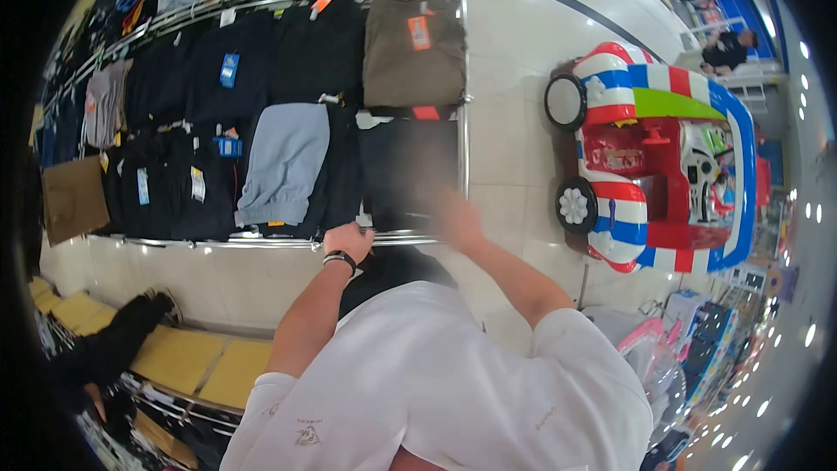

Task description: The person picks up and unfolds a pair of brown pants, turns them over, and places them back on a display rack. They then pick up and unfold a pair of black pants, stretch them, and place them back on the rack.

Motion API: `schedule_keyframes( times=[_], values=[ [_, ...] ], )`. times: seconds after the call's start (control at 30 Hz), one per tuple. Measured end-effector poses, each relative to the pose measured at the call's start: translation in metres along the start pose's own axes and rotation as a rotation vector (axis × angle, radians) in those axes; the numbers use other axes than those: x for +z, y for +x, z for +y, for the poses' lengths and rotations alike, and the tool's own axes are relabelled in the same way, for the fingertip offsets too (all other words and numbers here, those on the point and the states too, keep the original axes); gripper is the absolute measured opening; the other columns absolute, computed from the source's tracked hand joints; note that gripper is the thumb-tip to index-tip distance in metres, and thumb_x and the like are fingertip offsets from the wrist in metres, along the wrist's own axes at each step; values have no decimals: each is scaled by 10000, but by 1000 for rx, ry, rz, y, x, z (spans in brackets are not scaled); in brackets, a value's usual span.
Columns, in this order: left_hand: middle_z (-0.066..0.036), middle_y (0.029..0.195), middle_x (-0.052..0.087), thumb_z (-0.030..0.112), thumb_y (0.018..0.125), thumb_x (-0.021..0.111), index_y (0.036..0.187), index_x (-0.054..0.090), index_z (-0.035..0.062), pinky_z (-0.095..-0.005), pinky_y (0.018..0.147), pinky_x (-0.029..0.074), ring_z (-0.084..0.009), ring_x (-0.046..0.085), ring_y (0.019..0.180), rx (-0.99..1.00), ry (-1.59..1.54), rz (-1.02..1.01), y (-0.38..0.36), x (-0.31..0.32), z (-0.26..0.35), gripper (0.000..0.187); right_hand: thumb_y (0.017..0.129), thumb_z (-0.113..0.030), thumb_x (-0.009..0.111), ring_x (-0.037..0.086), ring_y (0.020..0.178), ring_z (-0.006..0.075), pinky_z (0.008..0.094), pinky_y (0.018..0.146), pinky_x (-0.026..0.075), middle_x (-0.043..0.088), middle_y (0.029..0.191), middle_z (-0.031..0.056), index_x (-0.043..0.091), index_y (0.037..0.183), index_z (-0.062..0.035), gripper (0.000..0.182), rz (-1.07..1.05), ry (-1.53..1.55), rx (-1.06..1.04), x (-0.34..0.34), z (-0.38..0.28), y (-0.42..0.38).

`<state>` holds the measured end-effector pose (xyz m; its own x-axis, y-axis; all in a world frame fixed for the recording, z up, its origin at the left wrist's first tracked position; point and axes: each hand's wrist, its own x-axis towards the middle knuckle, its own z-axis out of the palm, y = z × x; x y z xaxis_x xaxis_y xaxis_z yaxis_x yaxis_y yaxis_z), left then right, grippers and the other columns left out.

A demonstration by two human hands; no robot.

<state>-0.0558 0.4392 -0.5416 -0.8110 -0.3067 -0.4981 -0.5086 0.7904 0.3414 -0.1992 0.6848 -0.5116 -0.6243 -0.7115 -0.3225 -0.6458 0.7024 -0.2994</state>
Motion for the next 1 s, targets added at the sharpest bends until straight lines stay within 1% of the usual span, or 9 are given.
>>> schedule_keyframes(
  times=[0.1,0.17,0.3,0.47,0.57,0.63,0.8,0.93,1.0],
  values=[
    [-193,892,718,502,863,500,864,732,36,-444,788,542,-345,704,851,-16,19,-28,-1,2,-2,520,866,-271,656,347,1393,372,478,1153,285,406,1474,206,415,1419,-25,652,51,51,74,9,-16,-27],
    [-195,895,717,507,860,505,882,738,42,-450,808,541,-349,701,883,-27,49,-28,-5,-6,3,521,880,-291,647,360,1383,380,472,1157,284,411,1470,211,440,1400,-27,619,238,68,-28,30,-7,-36],
    [-212,845,702,453,860,498,840,727,41,-476,774,530,-383,688,819,2,61,32,-6,-2,1,471,897,-298,626,381,1367,385,461,1151,300,404,1477,203,448,1391,-20,595,319,71,-11,25,-12,-43],
    [-205,813,700,398,863,490,808,717,34,-479,743,531,-391,686,783,46,79,99,-5,15,-10,432,904,-305,604,382,1369,370,452,1141,319,391,1488,195,453,1392,-23,584,280,20,-16,35,-12,-42],
    [-167,809,707,363,862,490,796,711,57,-485,737,509,-368,681,784,62,157,135,-6,22,-13,383,903,-303,601,367,1384,359,444,1141,320,363,1510,190,444,1405,-28,594,252,43,28,42,-13,-36],
    [-139,882,706,341,868,482,825,716,81,-492,785,474,-339,662,877,49,241,230,-8,29,-11,352,903,-313,596,356,1392,362,449,1140,319,343,1522,196,441,1406,-15,605,216,74,43,38,-16,-34],
    [-108,851,669,299,834,527,796,691,87,-491,779,453,-318,631,871,-2,276,356,-7,41,-7,271,895,-298,612,313,1424,360,453,1142,320,280,1557,202,411,1431,-1,644,120,224,47,36,-7,-30],
    [-106,848,658,269,817,558,813,695,81,-495,786,450,-318,620,872,-89,320,450,-7,50,-5,233,862,-265,637,317,1427,367,458,1141,325,262,1556,241,394,1434,25,686,32,330,-180,19,18,-36],
    [-116,885,650,241,812,591,827,694,74,-493,824,449,-325,609,888,-206,229,352,-7,52,0,196,829,-218,628,380,1385,364,467,1097,373,327,1517,254,424,1409,27,662,94,350,-510,22,56,-35]
  ],
)
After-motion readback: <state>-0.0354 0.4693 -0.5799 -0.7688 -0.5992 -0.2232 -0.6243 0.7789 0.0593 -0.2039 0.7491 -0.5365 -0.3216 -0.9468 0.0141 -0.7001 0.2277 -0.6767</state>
